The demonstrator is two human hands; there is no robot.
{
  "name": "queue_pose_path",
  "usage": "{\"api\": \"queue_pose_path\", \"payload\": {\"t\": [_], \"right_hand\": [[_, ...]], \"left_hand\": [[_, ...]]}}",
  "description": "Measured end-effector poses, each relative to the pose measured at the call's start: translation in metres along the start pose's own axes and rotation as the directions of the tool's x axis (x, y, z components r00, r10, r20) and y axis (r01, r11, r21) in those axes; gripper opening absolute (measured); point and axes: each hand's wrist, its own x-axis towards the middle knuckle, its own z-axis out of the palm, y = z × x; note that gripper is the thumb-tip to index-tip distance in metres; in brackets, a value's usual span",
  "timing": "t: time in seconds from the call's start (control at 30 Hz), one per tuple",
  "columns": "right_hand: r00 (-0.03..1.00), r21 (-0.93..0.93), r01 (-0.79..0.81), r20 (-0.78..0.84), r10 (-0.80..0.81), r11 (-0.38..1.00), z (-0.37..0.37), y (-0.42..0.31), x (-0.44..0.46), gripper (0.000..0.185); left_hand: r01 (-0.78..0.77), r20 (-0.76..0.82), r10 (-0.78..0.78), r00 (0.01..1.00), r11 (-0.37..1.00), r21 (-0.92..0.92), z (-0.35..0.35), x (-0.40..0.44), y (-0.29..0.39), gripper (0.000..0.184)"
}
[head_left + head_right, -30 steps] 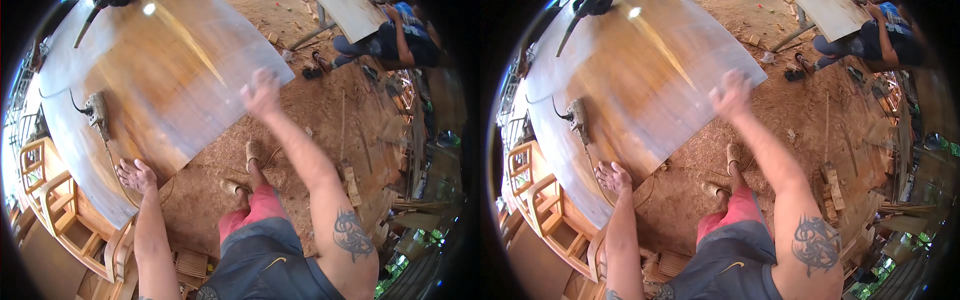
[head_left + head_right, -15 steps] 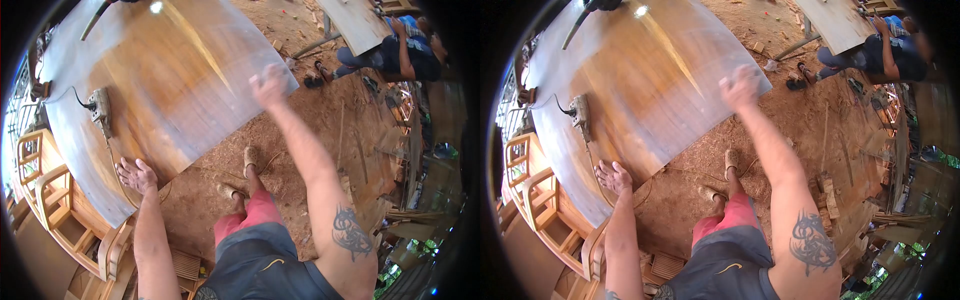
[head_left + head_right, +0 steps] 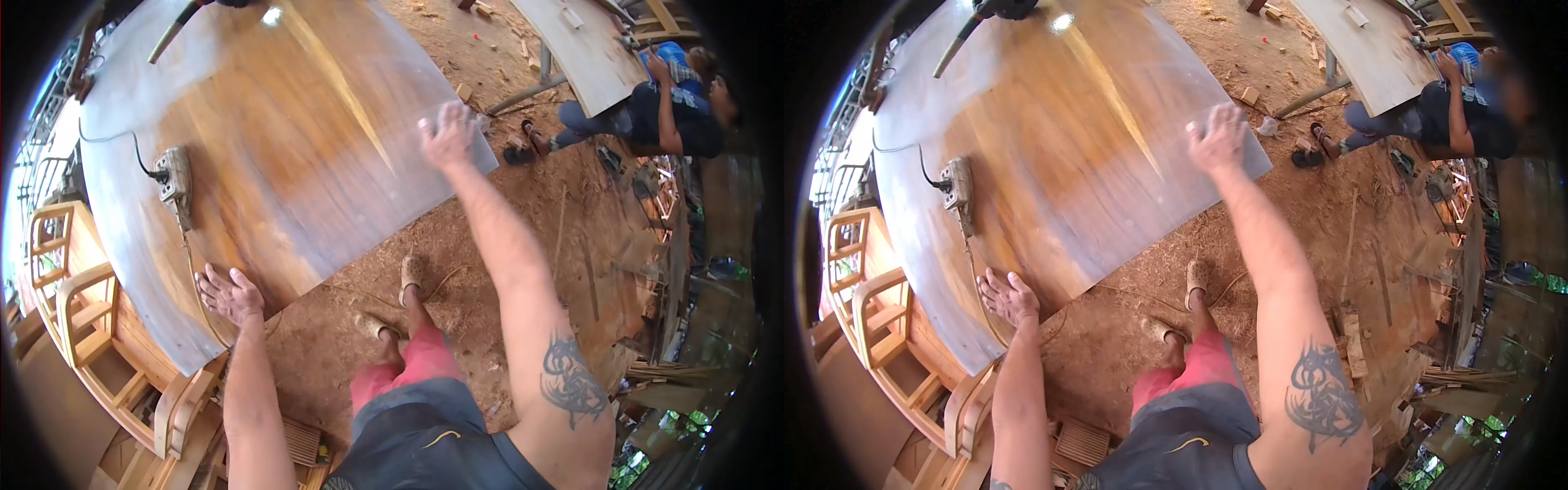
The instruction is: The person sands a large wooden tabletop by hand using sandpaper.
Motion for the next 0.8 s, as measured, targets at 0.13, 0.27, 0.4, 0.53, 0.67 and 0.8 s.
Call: {"api": "queue_pose_path", "payload": {"t": [0.13,0.27,0.4,0.53,0.67,0.8], "right_hand": [[0.993,-0.013,-0.108,-0.046,0.108,0.994,0.009,-0.064,-0.019,0.096],[0.944,0.067,0.328,-0.050,-0.325,0.942,0.015,-0.124,-0.076,0.093],[0.983,-0.057,0.177,0.049,-0.175,0.982,-0.035,-0.068,-0.026,0.087],[0.988,0.038,-0.086,-0.123,0.090,0.996,0.006,-0.031,0.022,0.090],[0.908,0.015,0.411,-0.101,-0.407,0.912,0.027,-0.148,-0.084,0.099],[0.748,0.088,0.655,-0.216,-0.628,0.750,0.043,-0.135,-0.097,0.082]], "left_hand": [[0.020,0.029,-0.021,0.999,1.000,0.012,0.002,0.001,-0.001,0.069],[-0.001,-0.011,0.001,1.000,1.000,-0.021,0.000,0.000,0.001,0.069],[0.003,0.005,-0.003,1.000,1.000,-0.020,-0.002,-0.002,-0.001,0.070],[0.019,0.027,-0.018,0.999,0.999,-0.050,-0.007,0.000,0.004,0.069],[0.021,0.021,-0.020,1.000,0.999,-0.049,-0.004,0.000,0.002,0.070],[-0.008,0.017,0.009,1.000,0.999,-0.035,-0.004,0.002,0.005,0.070]]}}
